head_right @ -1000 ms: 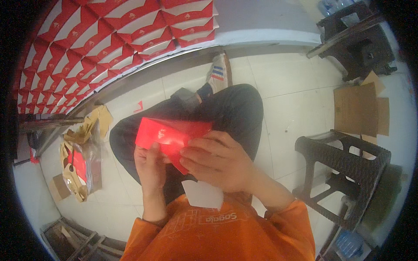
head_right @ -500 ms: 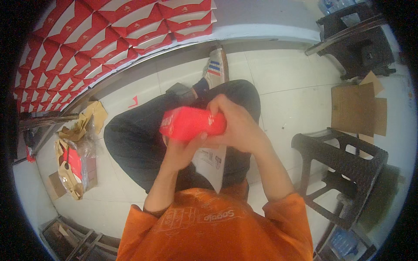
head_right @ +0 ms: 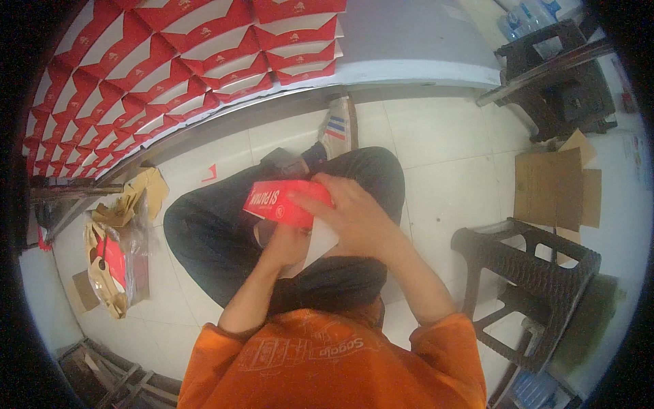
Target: The person sits on the floor and repeatedly folds small red and white cardboard boxes by hand. They place each completed box onto a nearby metal shelf that is already stacked with similar boxes.
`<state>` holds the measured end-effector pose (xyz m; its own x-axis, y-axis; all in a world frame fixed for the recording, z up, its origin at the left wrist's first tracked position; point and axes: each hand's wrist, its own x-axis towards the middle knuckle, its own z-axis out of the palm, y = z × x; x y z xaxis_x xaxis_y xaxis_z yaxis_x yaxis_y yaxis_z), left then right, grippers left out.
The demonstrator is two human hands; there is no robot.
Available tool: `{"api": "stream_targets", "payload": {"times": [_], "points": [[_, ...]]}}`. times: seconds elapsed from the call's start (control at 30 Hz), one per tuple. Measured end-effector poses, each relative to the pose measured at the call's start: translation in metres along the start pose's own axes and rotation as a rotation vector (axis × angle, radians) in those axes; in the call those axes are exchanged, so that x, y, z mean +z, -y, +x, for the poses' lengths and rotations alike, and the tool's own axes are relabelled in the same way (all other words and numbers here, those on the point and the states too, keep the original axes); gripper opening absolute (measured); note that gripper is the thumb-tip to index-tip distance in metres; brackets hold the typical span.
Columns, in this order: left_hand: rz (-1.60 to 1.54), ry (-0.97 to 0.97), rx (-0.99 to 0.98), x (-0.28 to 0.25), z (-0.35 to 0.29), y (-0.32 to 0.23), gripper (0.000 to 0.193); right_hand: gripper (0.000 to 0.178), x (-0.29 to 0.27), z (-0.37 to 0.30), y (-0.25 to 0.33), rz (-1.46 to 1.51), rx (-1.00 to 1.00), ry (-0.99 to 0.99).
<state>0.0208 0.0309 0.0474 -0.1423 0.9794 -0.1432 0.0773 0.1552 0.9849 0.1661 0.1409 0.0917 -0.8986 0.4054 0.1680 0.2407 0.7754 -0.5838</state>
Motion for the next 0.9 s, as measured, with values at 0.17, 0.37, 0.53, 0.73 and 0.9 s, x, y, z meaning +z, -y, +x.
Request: {"api": "stream_targets", "payload": {"times": [0.17, 0.37, 0.53, 0.73, 0.9], "points": [[-0.352, 0.598, -0.022, -0.090, -0.010, -0.020, 0.056, 0.098, -0.009, 0.000, 0.013, 0.218, 0.289, 0.060], [0.362, 0.223, 0.121, -0.077, -0.023, -0.039, 0.040, 0.091, 0.040, -0.010, 0.017, 0.242, 0.233, -0.027], [0.363, -0.259, -0.041, -0.060, -0.038, -0.008, 0.028, 0.059, 0.103, -0.023, -0.001, 0.444, 0.384, -0.206], [0.403, -0.422, -0.198, -0.071, -0.048, 0.013, 0.030, 0.040, 0.117, -0.026, 0.023, 0.447, 0.482, -0.319], [0.552, -0.344, 0.122, -0.080, -0.034, 0.029, 0.038, 0.039, 0.122, -0.028, 0.011, 0.481, 0.467, -0.284]]}}
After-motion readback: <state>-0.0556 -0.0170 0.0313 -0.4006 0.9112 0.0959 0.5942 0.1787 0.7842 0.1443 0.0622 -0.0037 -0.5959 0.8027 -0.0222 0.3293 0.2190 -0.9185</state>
